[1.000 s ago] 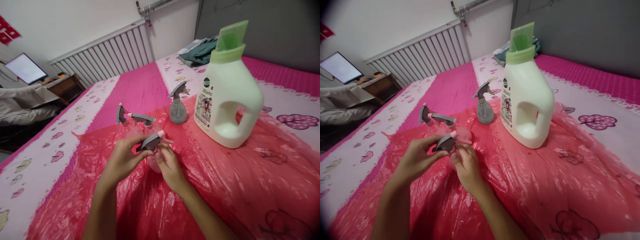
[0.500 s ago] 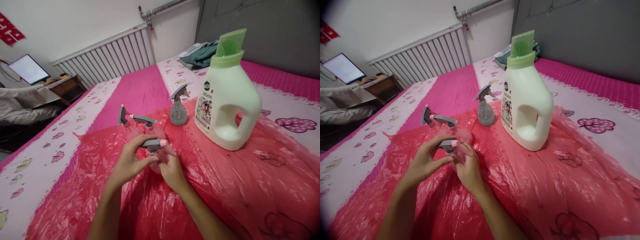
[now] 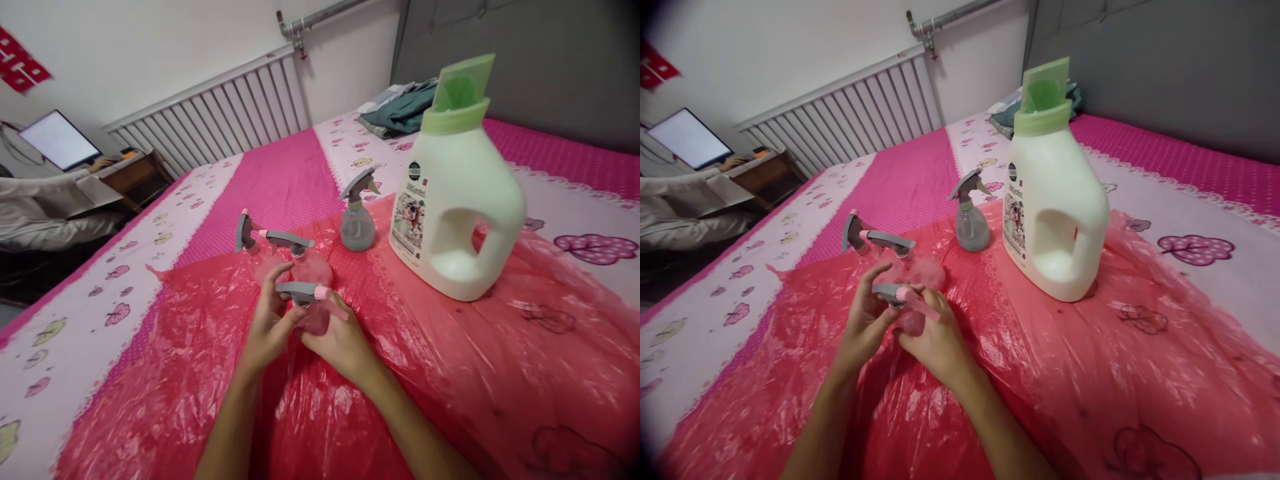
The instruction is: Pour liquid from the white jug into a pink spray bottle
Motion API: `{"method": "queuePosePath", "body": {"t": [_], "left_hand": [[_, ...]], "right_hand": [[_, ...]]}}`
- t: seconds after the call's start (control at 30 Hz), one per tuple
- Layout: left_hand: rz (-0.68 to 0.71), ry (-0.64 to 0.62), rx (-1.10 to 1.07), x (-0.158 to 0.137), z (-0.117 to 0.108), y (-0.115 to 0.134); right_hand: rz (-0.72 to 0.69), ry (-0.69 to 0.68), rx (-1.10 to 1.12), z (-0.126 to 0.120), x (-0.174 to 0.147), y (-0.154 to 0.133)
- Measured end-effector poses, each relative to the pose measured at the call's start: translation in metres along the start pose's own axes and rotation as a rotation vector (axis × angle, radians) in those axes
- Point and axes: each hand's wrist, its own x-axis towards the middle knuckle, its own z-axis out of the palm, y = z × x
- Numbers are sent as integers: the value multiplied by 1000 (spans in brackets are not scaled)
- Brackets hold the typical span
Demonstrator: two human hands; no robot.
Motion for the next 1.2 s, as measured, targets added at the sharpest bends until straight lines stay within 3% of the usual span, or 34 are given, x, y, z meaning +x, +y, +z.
{"method": "queuePosePath", "body": {"t": [0.1, 0.2, 0.27, 0.4, 0.47, 0.63, 0.77, 0.83, 0.97, 1.07, 1.13, 1.2], "left_hand": [[-30, -121, -11, 8, -8, 3], [-63, -145, -64, 7, -4, 4], [-54, -81, -106, 0, 6, 2], [-30, 219, -54, -14, 30, -3], [-35, 241, -40, -15, 31, -5], [-79, -110, -60, 4, 0, -3], [-90, -220, 21, 13, -12, 3], [-52, -132, 108, 8, -2, 5], [-9, 238, 460, -14, 30, 5], [30, 454, 673, -26, 40, 4], [41, 494, 725, -29, 37, 4], [31, 400, 684, -27, 29, 5]], "right_hand": [[-16, -18, 7, -2, 0, 3], [-37, 2, -12, -2, 1, 3], [-52, 3, -35, -1, 2, 2], [-71, 19, -45, 0, 4, 0], [-69, 16, -34, -1, 5, 1], [-119, -53, -40, -6, 8, 0], [-111, -57, -76, -6, 10, -2], [-97, -37, -76, -4, 9, -1], [-143, -7, -59, -2, 7, 6], [-159, -9, -33, 0, 7, 10], [-143, -12, -32, -1, 7, 11], [-99, -6, -37, -3, 7, 10]]}}
